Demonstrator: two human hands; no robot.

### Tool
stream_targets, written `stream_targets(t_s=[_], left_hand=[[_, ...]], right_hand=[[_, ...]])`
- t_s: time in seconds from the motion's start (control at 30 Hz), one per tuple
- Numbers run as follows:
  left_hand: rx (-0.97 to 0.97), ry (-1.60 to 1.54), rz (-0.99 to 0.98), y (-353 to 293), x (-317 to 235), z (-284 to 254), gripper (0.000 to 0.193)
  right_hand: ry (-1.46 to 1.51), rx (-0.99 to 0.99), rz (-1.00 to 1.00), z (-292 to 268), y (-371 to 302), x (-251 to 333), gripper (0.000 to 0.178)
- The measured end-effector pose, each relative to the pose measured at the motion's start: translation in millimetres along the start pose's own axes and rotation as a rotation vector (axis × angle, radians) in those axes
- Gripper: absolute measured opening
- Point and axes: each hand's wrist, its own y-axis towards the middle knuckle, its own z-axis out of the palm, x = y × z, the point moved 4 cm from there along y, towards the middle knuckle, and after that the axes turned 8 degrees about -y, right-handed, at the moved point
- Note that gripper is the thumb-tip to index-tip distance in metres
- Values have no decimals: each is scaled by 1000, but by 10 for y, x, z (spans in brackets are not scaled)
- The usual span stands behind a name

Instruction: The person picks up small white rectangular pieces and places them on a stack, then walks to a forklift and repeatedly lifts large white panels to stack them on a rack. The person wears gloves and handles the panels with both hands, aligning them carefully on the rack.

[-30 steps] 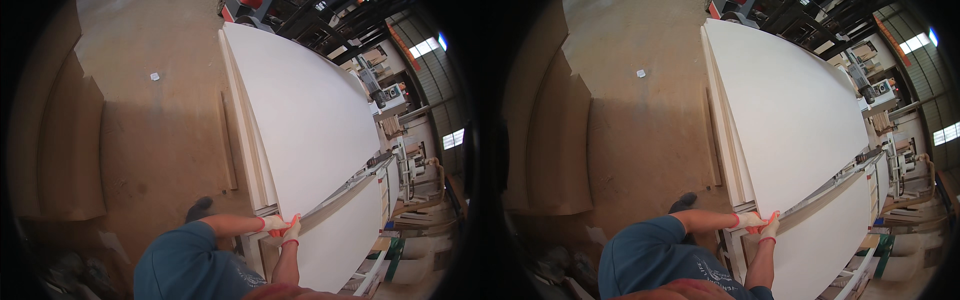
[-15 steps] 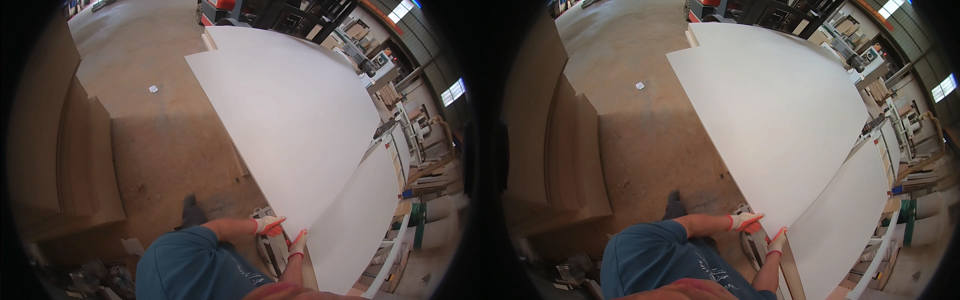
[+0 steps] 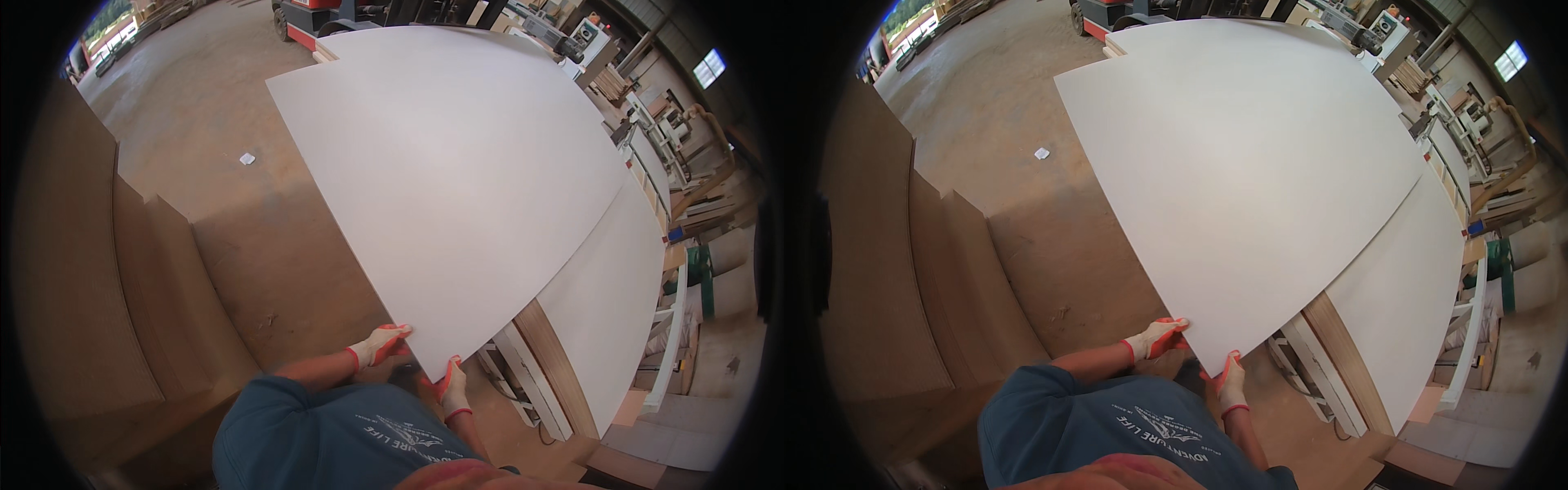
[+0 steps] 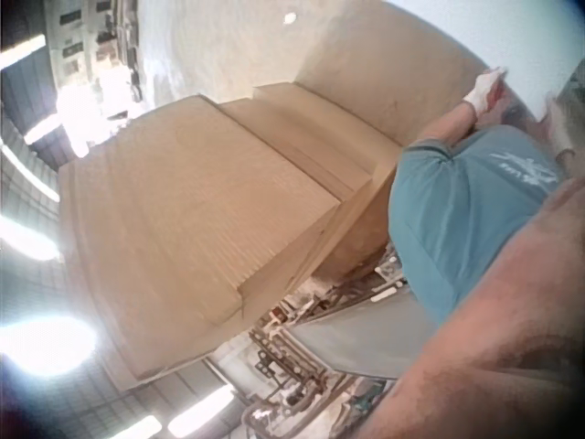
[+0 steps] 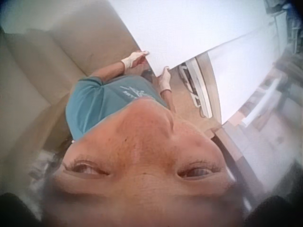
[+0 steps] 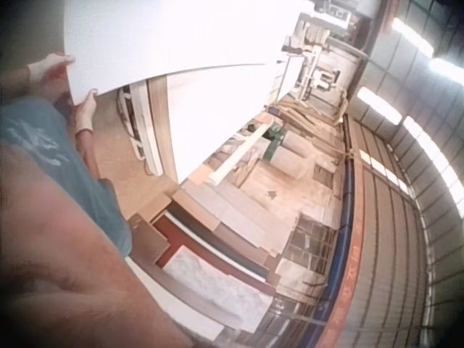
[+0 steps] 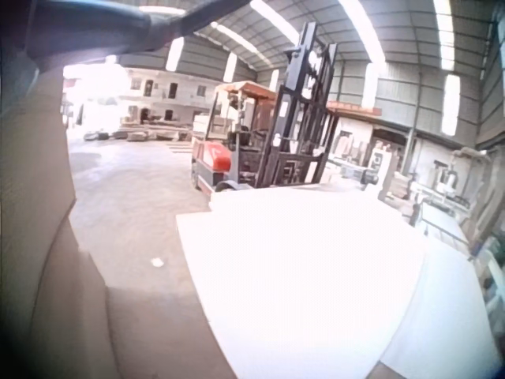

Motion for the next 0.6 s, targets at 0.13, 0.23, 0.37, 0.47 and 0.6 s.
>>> stream_targets(t_s=[0.13, 0.23, 0.37, 0.47, 0.6], left_hand=[[-113, -166, 277, -615, -699, -816, 39], [-354, -204, 433, -1031, -1280, -1334, 34], [-476, -178, 572, -1460, -2036, -1813, 26], [-603, -57, 648, -1627, -2557, -2034, 29], [-869, 189, 684, -1898, -2919, -2051, 35]], right_hand=[[-9, 402, 201, 1046, -362, -301, 46], [-458, 734, 28, 1062, -428, -177, 53], [-339, 189, -114, 176, 76, 386, 52], [-107, -27, -173, -631, 513, 976, 54], [144, -62, -336, -1264, 1198, 1988, 76]])
